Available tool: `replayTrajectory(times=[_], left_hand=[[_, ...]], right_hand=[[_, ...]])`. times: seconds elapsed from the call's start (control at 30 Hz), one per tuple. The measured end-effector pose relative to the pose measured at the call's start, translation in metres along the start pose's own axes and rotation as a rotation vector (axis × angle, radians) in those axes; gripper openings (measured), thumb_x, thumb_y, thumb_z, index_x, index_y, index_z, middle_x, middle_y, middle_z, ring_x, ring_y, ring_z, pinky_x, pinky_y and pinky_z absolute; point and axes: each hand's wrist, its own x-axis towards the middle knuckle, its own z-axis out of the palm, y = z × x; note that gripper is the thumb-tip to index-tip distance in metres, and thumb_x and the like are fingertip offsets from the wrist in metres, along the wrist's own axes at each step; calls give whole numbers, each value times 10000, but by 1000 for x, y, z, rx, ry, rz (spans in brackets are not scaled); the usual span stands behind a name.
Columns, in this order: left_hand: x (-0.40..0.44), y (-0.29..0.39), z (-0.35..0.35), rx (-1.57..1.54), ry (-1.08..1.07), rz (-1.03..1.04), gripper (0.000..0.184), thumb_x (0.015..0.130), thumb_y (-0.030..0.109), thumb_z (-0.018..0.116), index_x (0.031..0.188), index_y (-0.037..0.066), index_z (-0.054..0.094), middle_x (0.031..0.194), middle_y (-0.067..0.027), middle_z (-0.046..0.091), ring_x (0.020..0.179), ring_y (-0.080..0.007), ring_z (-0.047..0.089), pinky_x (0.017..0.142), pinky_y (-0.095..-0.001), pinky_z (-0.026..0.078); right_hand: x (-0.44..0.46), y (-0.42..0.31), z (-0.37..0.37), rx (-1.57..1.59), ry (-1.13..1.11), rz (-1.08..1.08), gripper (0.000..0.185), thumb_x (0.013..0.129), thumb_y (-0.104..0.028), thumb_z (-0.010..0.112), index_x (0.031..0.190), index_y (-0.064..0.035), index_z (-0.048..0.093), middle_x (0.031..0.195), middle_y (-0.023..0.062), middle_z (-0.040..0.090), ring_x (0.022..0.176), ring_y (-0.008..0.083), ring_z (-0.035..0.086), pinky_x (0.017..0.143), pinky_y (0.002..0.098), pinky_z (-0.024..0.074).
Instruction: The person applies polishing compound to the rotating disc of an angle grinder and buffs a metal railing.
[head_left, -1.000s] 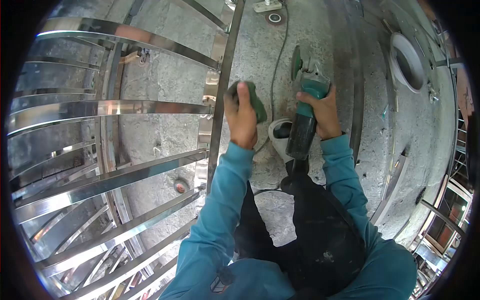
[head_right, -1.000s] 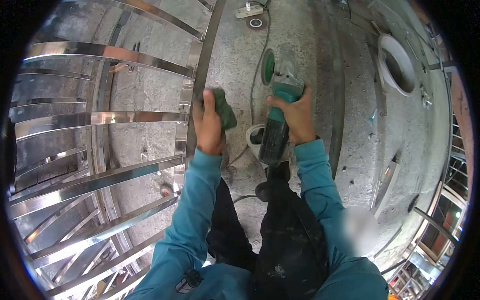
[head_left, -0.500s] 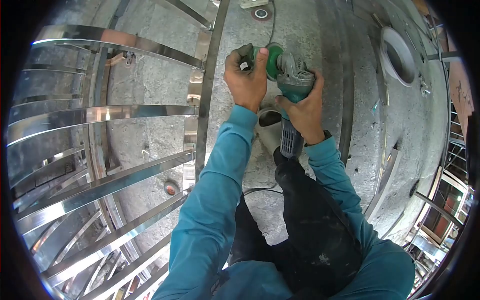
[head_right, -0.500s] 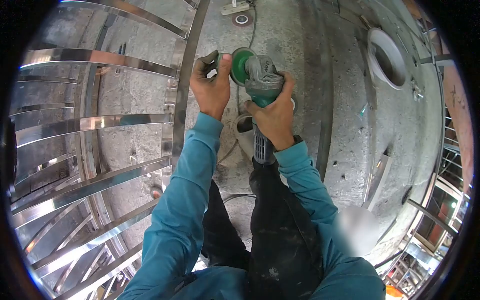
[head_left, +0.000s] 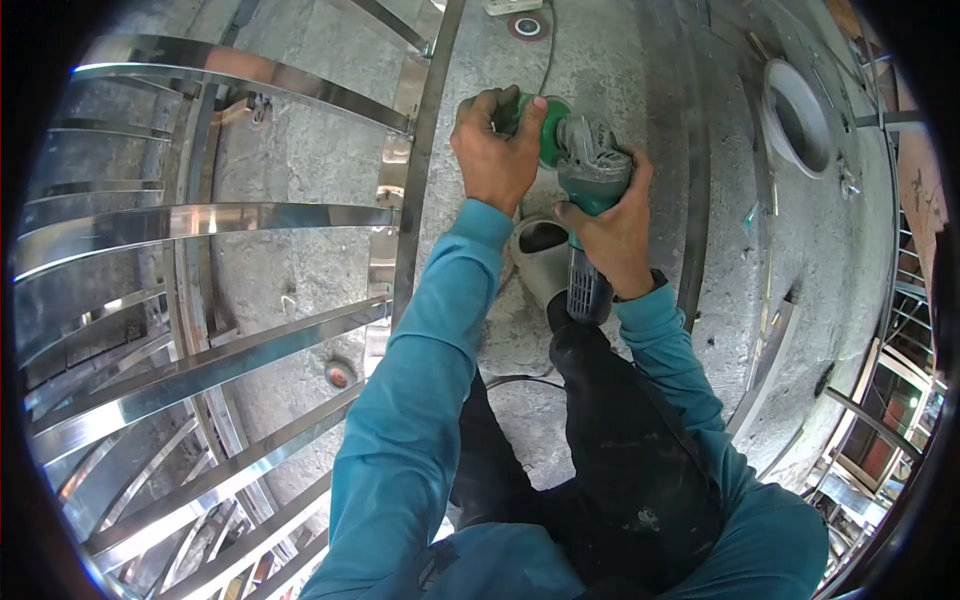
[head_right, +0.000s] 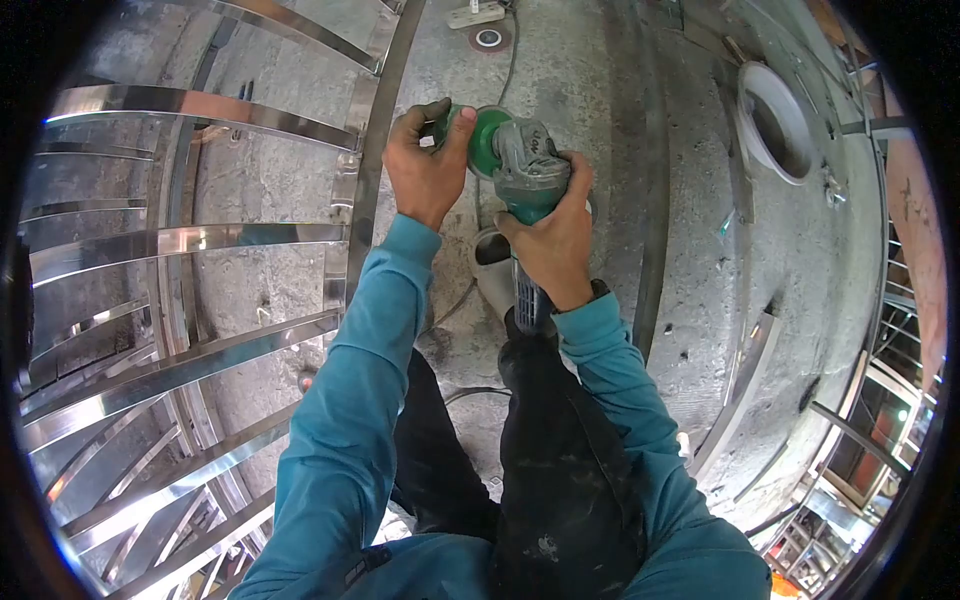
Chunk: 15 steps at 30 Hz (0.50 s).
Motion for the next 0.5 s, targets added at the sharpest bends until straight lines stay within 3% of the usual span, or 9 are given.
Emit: replayTrajectory(times=[0.23,0.3,0.33,0.4,0.5], left_hand=[[2,-5,-6,18,-47,19,444,870,348,757,1114,-14,674,906,-101,690,794,-193,645,731,-320,524],[-18,-12,-18,-331,-59,-377,464,933,345,675,1209,-23,617,1027,-160,656,965,-229,643,815,-345,528],[-31,-13,-29,-375,-70,-388,480,976,368,612,1269,-10,573,1100,-140,641,1027,-193,610,835,-335,519],[-65,-5,-52,-482,-143,-613,440,971,320,633,1262,-3,572,1142,-130,620,1035,-187,605,869,-342,514],[-130,-1,-76,-389,-378,-542,510,832,234,795,1256,43,586,1163,-126,602,1071,-212,598,912,-362,506]], right_hand=[[-4,9,3,-25,-41,30,905,641,-58,817,1374,-24,288,1189,236,577,1054,348,626,930,407,494],[0,19,5,75,-24,82,914,639,-61,827,1372,-17,283,1179,220,567,1047,331,620,913,401,504],[1,22,5,178,-4,139,923,638,-65,837,1371,-10,279,1170,204,556,1040,315,614,895,394,513],[4,25,0,310,-28,243,908,649,-59,839,1362,-8,281,1150,190,551,1021,293,615,855,382,533],[7,26,-9,508,-94,409,857,681,-39,826,1347,-14,287,1114,175,547,972,270,632,773,364,568]])
